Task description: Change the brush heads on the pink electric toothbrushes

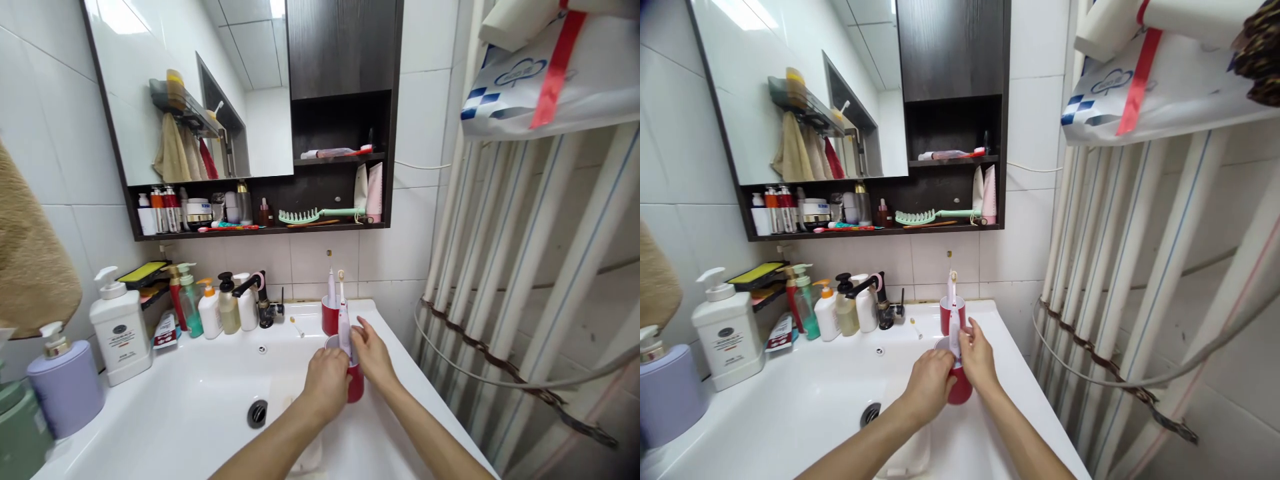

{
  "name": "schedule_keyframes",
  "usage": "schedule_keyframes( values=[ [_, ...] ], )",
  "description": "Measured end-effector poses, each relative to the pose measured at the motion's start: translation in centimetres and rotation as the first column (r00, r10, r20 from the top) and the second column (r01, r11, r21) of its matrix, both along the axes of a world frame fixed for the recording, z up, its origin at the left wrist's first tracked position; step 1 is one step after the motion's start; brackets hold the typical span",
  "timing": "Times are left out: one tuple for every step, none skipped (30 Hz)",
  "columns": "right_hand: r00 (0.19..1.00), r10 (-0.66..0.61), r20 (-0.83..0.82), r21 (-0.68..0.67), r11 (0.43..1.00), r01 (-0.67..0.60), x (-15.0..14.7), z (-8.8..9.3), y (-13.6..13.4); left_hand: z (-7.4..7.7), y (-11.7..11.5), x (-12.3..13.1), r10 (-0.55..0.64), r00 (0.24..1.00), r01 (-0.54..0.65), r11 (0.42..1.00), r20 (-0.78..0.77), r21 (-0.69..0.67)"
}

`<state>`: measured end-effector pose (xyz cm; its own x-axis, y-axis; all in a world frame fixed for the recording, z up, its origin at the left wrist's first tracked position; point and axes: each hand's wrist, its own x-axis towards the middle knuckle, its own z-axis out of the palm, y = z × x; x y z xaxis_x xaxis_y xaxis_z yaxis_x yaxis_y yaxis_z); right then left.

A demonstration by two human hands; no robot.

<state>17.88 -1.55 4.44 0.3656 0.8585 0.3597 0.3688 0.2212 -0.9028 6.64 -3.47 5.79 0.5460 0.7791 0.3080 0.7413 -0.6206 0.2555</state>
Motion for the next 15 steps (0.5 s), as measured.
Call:
schedule_keyframes(
  values=[
    [0.996,-0.065,-0.057,0.041,0.997,0.067,0.7,0.1,-0.8,0.5,0.4,0.9,-0.008,1.0,0.008,1.0,-0.006,0.003],
    [0.987,-0.12,-0.109,0.084,0.988,0.13,1.2,0.1,-1.6,0.9,0.8,1.8,-0.011,1.0,0.011,1.0,-0.013,0.005],
    [0.975,-0.161,-0.15,0.125,0.976,0.181,1.5,0.0,-2.3,1.2,1.3,2.6,-0.012,1.0,0.013,1.0,-0.02,0.006],
    [0.969,-0.183,-0.168,0.163,0.964,0.21,1.6,-0.2,-2.9,1.4,1.8,3.5,-0.012,1.0,0.012,1.0,-0.027,0.008],
    [0.968,-0.185,-0.171,0.197,0.956,0.218,1.5,-0.3,-3.4,1.6,2.3,4.3,-0.011,0.999,0.012,1.0,-0.035,0.01],
    [0.972,-0.173,-0.157,0.234,0.95,0.207,1.3,-0.5,-3.7,1.7,2.9,5.2,-0.01,0.999,0.011,1.0,-0.043,0.011],
    [0.979,-0.158,-0.129,0.274,0.943,0.189,1.1,-0.7,-3.8,1.8,3.5,6.0,-0.008,0.999,0.008,1.0,-0.052,0.01],
    [0.986,-0.146,-0.087,0.319,0.933,0.166,0.8,-0.9,-3.9,1.8,4.1,6.8,-0.004,0.998,0.004,1.0,-0.061,0.006],
    [0.99,-0.139,-0.034,0.364,0.92,0.142,0.5,-1.0,-3.9,1.8,4.7,7.5,0.005,0.997,-0.005,1.0,-0.071,0.002],
    [0.99,-0.139,0.024,0.407,0.906,0.117,0.4,-1.0,-3.9,1.7,5.3,8.1,0.017,0.997,-0.018,1.0,-0.081,-0.003],
    [0.986,-0.148,0.079,0.443,0.891,0.098,0.2,-1.0,-4.0,1.6,5.9,8.7,0.034,0.995,-0.034,0.999,-0.092,-0.007],
    [0.979,-0.162,0.125,0.472,0.878,0.085,0.2,-0.9,-4.0,1.5,6.4,9.1,0.054,0.993,-0.055,0.998,-0.104,-0.01],
    [0.971,-0.174,0.162,0.488,0.869,0.074,0.2,-0.7,-4.2,1.4,6.8,9.5,0.076,0.99,-0.078,0.997,-0.116,-0.011],
    [0.964,-0.189,0.186,0.502,0.862,0.072,0.2,-0.4,-4.4,1.4,7.2,9.8,0.095,0.987,-0.097,0.995,-0.128,-0.01],
    [0.957,-0.207,0.202,0.509,0.857,0.078,0.3,-0.2,-4.6,1.3,7.5,10.1,0.111,0.984,-0.113,0.994,-0.141,-0.009]
  ],
)
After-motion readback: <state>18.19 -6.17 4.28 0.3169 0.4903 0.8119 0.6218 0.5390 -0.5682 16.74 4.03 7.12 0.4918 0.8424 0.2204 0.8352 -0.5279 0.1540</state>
